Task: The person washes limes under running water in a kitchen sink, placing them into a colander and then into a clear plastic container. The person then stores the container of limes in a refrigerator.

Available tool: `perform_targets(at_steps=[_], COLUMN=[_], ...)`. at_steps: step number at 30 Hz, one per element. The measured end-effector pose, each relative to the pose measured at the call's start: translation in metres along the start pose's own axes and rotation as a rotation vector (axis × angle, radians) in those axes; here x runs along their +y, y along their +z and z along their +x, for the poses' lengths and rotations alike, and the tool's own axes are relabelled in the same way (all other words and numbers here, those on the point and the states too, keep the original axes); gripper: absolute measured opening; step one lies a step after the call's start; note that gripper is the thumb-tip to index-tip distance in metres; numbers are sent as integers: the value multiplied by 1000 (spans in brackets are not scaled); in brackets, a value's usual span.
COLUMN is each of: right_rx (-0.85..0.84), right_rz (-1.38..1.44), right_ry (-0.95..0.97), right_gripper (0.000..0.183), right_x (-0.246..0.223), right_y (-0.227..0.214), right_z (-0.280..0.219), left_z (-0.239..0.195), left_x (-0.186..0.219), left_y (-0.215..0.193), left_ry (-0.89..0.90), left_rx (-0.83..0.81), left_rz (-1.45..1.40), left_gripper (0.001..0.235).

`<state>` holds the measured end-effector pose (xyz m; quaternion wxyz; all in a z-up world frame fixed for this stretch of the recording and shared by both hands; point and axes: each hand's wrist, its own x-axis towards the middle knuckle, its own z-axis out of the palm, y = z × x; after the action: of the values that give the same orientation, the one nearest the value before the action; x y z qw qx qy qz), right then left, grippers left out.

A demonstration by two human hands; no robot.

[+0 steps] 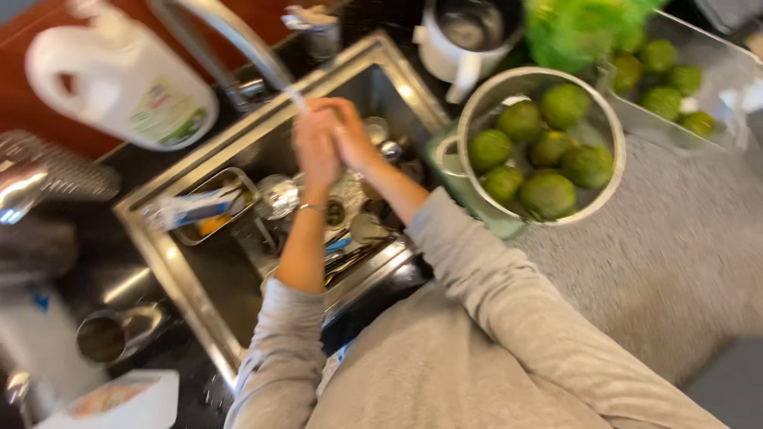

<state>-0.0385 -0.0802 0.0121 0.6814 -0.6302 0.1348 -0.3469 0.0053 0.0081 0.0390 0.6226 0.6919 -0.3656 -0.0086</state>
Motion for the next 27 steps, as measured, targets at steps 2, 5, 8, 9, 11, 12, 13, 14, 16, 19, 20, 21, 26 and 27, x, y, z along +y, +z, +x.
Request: perform_targets(at_steps=[2,5,8,9,11,12,13,14,16,19,20,21,26,27], right_rx=[-89,-152,-269,-176,-3,-33,-64,-104,-101,-119,-131,-144,-161,-131], right_rz=[-284,-565,-592,-509,-342,-271,-201,-122,-314,-491,-447,-405,-263,-308], right_ry=[108,65,143,161,187,236,285,342,101,-104,-26,53,13,28], right_gripper=[27,37,42,41,42,44,46,49,53,63,61,60,89,84], right_x=[-17,-36,-28,-20,1,10,18,25,33,27,23,18,-13,-19], right_y=[8,20,26,29,34,36,37,41,42,29,26,23,-3,-6], right_z=[-5,-12,-8,-5,0,4,8,6,0,-14,-15,-17,-20,-24], left_z=[1,-1,-7,-11,-19,-16,-11,-10,-1,11,16,15,5,-3], left_x=[-7,-14,-8,-2,8,12,14,14,4,-26,-38,-48,-68,-68], left_y=[-5,-8,-15,-12,-14,-17,-20,-27,-32,-28,-21,-18,3,3], left_ry=[-222,-495,-538,-470,-331,-377,-422,-476,-567,-712,-734,-756,-484,-507], left_rx=[46,77,121,98,62,47,33,27,-23,-69,13,96,114,104], left_rz=[-76,-424,-493,-490,-486,-493,-500,-497,-846,-1059,-939,-817,-902,-914], left_gripper=[38,52,59,55,56,54,54,54,49,43,42,42,35,34])
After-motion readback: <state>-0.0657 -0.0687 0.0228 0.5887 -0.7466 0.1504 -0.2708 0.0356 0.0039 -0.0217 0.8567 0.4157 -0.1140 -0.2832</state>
